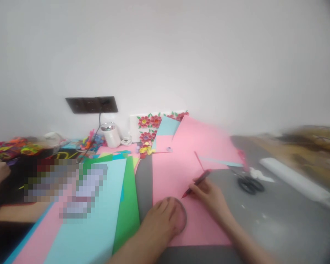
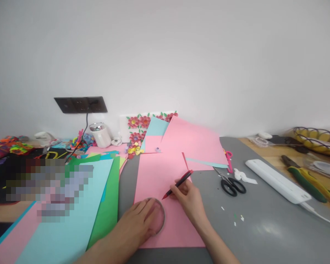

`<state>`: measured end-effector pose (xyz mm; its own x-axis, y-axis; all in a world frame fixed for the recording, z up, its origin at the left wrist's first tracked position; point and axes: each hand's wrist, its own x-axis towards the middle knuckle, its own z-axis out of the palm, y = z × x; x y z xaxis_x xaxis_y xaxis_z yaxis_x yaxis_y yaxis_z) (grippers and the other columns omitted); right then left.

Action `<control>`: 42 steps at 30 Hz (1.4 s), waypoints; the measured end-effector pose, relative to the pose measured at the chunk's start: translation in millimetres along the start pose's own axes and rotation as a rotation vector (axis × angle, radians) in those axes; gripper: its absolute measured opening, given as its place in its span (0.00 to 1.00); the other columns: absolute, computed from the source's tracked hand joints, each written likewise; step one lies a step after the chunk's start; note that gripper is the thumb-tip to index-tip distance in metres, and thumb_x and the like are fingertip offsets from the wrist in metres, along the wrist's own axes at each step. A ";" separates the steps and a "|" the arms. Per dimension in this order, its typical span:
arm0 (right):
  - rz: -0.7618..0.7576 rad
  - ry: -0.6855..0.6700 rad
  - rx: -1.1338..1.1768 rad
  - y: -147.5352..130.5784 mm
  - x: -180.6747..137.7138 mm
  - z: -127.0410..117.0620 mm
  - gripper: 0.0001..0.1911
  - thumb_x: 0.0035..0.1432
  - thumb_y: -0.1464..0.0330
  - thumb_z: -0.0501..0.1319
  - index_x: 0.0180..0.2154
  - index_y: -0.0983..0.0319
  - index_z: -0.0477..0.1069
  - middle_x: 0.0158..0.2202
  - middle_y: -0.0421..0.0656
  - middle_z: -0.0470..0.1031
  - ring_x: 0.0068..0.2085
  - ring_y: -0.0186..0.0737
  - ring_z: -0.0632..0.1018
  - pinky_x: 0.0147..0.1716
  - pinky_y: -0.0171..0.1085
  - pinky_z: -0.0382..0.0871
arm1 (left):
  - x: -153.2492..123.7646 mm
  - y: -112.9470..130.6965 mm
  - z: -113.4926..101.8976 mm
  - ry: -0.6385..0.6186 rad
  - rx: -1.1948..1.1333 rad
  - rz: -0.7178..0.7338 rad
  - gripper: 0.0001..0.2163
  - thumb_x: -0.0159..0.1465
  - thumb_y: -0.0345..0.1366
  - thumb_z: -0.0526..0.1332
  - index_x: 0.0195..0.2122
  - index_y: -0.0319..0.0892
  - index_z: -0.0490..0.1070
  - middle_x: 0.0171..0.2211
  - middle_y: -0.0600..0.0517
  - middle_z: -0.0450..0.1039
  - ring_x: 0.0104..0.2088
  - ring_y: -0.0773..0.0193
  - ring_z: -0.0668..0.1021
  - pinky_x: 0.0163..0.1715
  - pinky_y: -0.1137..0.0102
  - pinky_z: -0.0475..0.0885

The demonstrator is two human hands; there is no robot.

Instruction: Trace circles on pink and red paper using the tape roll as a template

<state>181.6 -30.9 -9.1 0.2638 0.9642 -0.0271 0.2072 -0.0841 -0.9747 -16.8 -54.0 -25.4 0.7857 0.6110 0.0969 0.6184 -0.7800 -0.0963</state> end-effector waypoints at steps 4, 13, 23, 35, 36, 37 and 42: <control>0.009 0.027 0.105 2.4 -2.3 -0.7 0.20 0.42 0.58 0.66 0.36 0.60 0.66 0.29 0.45 0.80 0.35 0.50 0.81 0.35 0.43 0.75 | 4.7 -1.1 -9.3 -0.074 -0.046 -0.024 0.21 0.64 0.39 0.56 0.57 0.37 0.59 0.54 0.41 0.64 0.50 0.55 0.69 0.47 0.63 0.66; -0.079 -0.099 0.280 15.5 -4.9 4.8 0.22 0.44 0.60 0.66 0.38 0.60 0.60 0.32 0.46 0.79 0.36 0.44 0.80 0.40 0.43 0.73 | 8.0 -1.9 -12.9 -0.124 -0.086 -0.051 0.23 0.61 0.40 0.60 0.57 0.41 0.59 0.53 0.43 0.64 0.49 0.53 0.69 0.45 0.61 0.68; -0.164 -0.028 0.222 25.8 -33.7 2.2 0.13 0.50 0.61 0.63 0.35 0.60 0.64 0.33 0.47 0.77 0.37 0.43 0.80 0.40 0.42 0.74 | 11.9 2.3 -38.1 -0.199 -0.160 -0.108 0.19 0.63 0.35 0.58 0.55 0.41 0.60 0.53 0.44 0.64 0.50 0.54 0.69 0.48 0.60 0.66; -0.145 0.047 0.179 55.3 -102.3 9.9 0.12 0.54 0.59 0.61 0.38 0.59 0.69 0.41 0.47 0.78 0.44 0.43 0.79 0.47 0.38 0.72 | 11.9 1.7 -32.4 -0.138 -0.183 -0.103 0.16 0.63 0.33 0.56 0.52 0.41 0.62 0.48 0.46 0.66 0.47 0.56 0.69 0.46 0.61 0.66; -0.146 0.069 0.172 56.7 -105.8 12.2 0.13 0.53 0.58 0.61 0.36 0.59 0.69 0.40 0.47 0.78 0.43 0.43 0.79 0.46 0.38 0.73 | 12.7 1.6 -32.6 -0.146 -0.181 -0.106 0.16 0.63 0.32 0.56 0.53 0.41 0.62 0.48 0.46 0.66 0.47 0.56 0.69 0.46 0.61 0.67; -0.162 0.078 0.166 57.6 -108.7 14.3 0.13 0.53 0.57 0.61 0.35 0.59 0.70 0.38 0.48 0.78 0.41 0.43 0.80 0.45 0.37 0.74 | 13.7 1.8 -34.6 -0.163 -0.179 -0.113 0.16 0.63 0.32 0.56 0.53 0.41 0.62 0.48 0.46 0.67 0.47 0.56 0.70 0.46 0.61 0.67; -0.314 0.101 0.114 55.8 -120.0 21.2 0.11 0.53 0.57 0.60 0.30 0.58 0.72 0.31 0.47 0.78 0.34 0.42 0.80 0.35 0.33 0.76 | 22.3 6.7 -61.6 -0.297 -0.169 -0.159 0.15 0.63 0.30 0.53 0.51 0.40 0.65 0.47 0.46 0.68 0.47 0.56 0.70 0.47 0.61 0.67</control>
<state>141.5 -145.9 -64.8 0.2972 0.9082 0.2947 0.1880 0.2469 -0.9506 3.9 -53.9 37.1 0.6657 0.7198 -0.1967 0.7414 -0.6680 0.0644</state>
